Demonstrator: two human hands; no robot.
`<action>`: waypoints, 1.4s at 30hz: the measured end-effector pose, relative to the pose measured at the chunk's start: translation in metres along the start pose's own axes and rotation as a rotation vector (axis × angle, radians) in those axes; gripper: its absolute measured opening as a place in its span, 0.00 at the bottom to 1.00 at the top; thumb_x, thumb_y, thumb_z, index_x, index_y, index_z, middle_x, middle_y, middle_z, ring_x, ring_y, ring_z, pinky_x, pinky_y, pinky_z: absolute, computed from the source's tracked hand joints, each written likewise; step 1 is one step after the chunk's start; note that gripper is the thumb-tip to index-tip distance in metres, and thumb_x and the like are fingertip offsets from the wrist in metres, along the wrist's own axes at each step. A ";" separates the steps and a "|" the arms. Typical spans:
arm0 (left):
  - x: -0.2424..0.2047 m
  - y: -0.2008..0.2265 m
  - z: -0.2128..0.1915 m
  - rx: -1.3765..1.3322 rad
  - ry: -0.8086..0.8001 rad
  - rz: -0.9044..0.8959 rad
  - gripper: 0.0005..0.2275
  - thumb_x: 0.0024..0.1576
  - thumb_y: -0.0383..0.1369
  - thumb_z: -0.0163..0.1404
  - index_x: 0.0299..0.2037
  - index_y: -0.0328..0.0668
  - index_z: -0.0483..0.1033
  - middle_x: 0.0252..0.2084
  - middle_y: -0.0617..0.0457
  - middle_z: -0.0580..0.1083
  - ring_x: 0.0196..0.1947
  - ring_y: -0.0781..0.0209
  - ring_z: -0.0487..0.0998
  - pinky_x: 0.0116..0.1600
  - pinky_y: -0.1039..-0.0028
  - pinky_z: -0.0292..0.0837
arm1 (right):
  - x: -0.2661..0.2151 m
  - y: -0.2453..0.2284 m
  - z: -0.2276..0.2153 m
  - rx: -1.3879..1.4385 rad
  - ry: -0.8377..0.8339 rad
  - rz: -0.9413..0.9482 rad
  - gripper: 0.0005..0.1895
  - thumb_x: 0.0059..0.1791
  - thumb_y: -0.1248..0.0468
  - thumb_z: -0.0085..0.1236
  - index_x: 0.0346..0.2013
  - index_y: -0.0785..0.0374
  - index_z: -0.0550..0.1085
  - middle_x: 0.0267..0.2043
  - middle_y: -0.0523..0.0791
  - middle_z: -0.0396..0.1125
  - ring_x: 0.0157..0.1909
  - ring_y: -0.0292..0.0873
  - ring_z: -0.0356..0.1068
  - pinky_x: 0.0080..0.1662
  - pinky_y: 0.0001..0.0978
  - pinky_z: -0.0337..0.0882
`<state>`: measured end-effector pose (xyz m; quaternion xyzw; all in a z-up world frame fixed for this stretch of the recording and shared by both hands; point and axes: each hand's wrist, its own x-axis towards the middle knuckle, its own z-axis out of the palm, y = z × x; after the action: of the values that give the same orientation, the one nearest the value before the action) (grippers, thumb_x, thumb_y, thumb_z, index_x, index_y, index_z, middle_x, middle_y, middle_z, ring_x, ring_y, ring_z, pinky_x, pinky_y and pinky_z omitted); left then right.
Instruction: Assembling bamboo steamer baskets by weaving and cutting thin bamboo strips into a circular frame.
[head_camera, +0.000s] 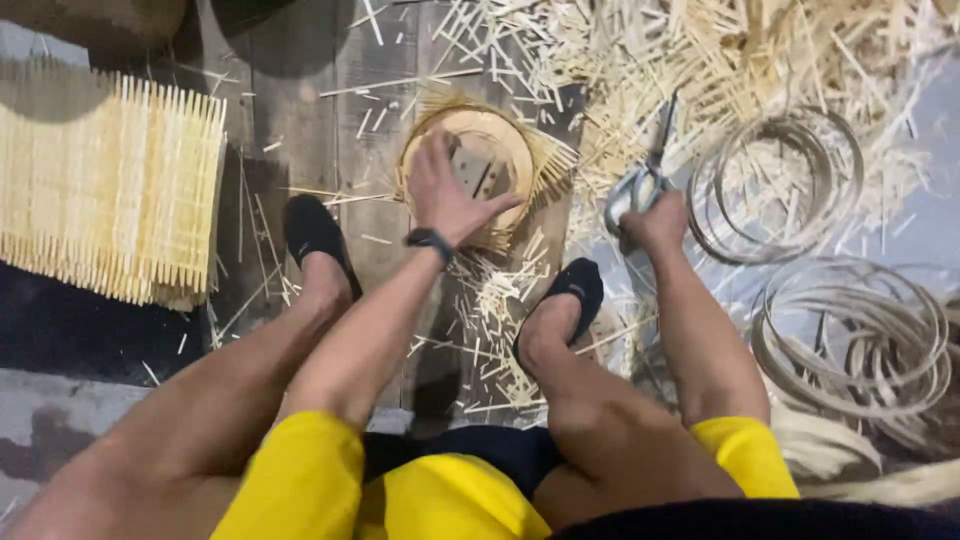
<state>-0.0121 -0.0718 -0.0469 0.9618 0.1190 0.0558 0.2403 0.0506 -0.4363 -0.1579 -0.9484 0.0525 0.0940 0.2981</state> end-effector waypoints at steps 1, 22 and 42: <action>0.009 0.008 0.005 0.045 0.037 -0.074 0.60 0.37 0.68 0.64 0.72 0.34 0.50 0.59 0.31 0.60 0.58 0.32 0.62 0.62 0.38 0.59 | 0.013 -0.007 -0.003 -0.083 -0.072 0.079 0.27 0.32 0.57 0.75 0.34 0.75 0.74 0.34 0.60 0.71 0.38 0.61 0.72 0.42 0.50 0.72; 0.019 0.039 -0.008 0.005 -0.346 0.298 0.54 0.34 0.53 0.68 0.73 0.51 0.52 0.58 0.42 0.66 0.55 0.42 0.66 0.55 0.48 0.58 | -0.020 -0.125 -0.058 -0.511 -0.177 -0.372 0.25 0.44 0.51 0.64 0.43 0.70 0.73 0.45 0.58 0.68 0.49 0.60 0.68 0.54 0.53 0.65; 0.000 0.052 0.002 0.078 -0.300 -0.058 0.57 0.39 0.51 0.70 0.76 0.59 0.41 0.67 0.26 0.56 0.66 0.25 0.53 0.59 0.34 0.51 | 0.011 -0.107 -0.050 -0.606 -0.233 -0.357 0.21 0.53 0.49 0.60 0.43 0.66 0.75 0.47 0.55 0.70 0.50 0.57 0.70 0.48 0.52 0.69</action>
<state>-0.0015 -0.1172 -0.0244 0.9641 0.1114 -0.1001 0.2194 0.0857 -0.3783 -0.0610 -0.9708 -0.1785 0.1592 0.0194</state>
